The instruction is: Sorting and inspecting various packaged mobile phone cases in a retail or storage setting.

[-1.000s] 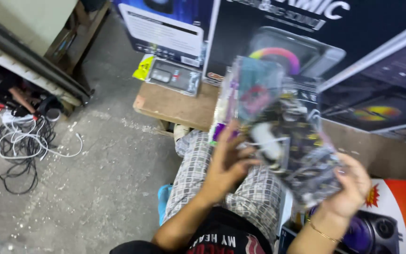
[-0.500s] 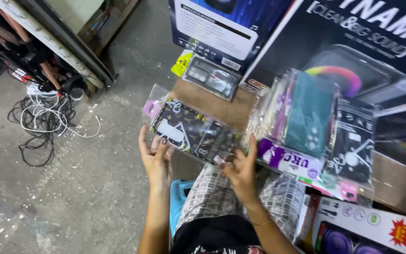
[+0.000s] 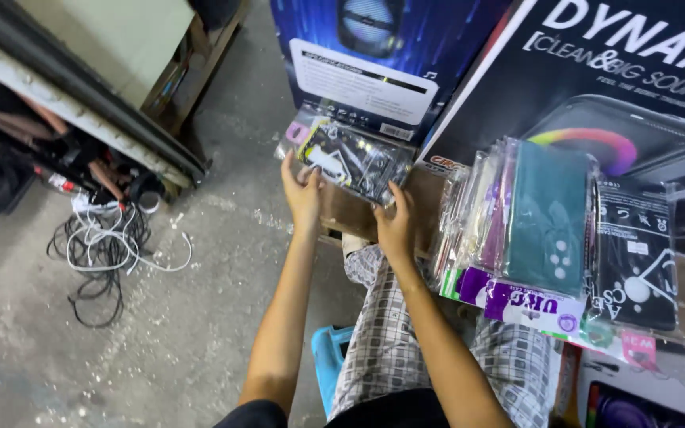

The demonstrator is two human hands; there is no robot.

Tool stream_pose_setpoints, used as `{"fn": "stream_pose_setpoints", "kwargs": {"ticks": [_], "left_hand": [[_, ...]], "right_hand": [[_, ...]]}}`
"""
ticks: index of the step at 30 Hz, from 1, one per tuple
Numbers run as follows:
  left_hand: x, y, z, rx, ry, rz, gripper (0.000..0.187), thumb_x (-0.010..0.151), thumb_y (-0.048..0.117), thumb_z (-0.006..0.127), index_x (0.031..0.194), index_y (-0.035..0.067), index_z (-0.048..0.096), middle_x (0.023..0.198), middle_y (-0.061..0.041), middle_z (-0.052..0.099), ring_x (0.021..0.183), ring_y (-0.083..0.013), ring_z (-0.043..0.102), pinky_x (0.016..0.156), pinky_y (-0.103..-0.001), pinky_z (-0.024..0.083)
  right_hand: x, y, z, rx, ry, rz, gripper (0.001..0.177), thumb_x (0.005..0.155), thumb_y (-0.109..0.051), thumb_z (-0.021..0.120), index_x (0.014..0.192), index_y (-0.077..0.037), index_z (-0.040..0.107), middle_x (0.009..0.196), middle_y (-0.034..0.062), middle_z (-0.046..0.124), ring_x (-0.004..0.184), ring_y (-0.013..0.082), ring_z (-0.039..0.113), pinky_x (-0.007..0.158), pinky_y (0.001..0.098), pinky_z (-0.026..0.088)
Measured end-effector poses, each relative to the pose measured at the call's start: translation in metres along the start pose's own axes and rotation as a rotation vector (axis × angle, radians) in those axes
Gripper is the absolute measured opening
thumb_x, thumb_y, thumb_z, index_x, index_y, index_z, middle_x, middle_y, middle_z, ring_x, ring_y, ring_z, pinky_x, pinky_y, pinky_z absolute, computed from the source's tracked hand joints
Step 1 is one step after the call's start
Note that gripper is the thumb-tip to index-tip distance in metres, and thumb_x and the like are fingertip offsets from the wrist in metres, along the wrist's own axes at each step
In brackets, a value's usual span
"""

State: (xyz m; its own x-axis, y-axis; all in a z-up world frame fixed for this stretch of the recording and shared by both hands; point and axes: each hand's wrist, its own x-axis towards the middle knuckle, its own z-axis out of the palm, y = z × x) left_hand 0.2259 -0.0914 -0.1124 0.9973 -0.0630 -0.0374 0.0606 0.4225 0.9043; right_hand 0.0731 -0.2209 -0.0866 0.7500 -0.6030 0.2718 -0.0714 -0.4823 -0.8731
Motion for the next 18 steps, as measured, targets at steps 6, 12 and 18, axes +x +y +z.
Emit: {"fn": "stream_pose_setpoints", "kwargs": {"ticks": [6, 12, 18], "left_hand": [[0.033, -0.018, 0.01, 0.451, -0.054, -0.01, 0.063, 0.093, 0.007, 0.072, 0.149, 0.015, 0.045, 0.091, -0.004, 0.068, 0.071, -0.0096, 0.059, 0.06, -0.026, 0.049], [0.026, -0.012, 0.01, 0.853, -0.101, 0.175, 0.056, 0.091, 0.014, 0.078, 0.143, 0.012, 0.056, 0.07, -0.005, 0.061, 0.062, -0.0146, 0.057, 0.064, -0.031, 0.049], [0.021, -0.038, 0.0, 0.88, -0.011, 0.26, 0.063, 0.092, 0.011, 0.079, 0.148, 0.013, 0.051, 0.091, -0.014, 0.055, 0.078, -0.023, 0.056, 0.072, -0.035, 0.049]], "right_hand": [[0.039, 0.05, 0.028, -0.128, 0.136, 0.051, 0.046, 0.094, -0.005, 0.071, 0.138, -0.009, 0.062, 0.144, 0.0154, 0.059, 0.132, 0.0346, 0.054, 0.114, 0.0443, 0.041], [0.042, 0.089, 0.041, -0.264, 0.163, 0.074, 0.051, 0.088, -0.006, 0.075, 0.137, -0.014, 0.065, 0.151, 0.0183, 0.051, 0.135, 0.0394, 0.044, 0.114, 0.0485, 0.036], [0.025, 0.025, 0.031, -0.347, 0.178, 0.028, 0.063, 0.085, -0.007, 0.076, 0.144, -0.013, 0.056, 0.158, 0.0233, 0.035, 0.144, 0.0456, 0.03, 0.115, 0.0564, 0.028]]}}
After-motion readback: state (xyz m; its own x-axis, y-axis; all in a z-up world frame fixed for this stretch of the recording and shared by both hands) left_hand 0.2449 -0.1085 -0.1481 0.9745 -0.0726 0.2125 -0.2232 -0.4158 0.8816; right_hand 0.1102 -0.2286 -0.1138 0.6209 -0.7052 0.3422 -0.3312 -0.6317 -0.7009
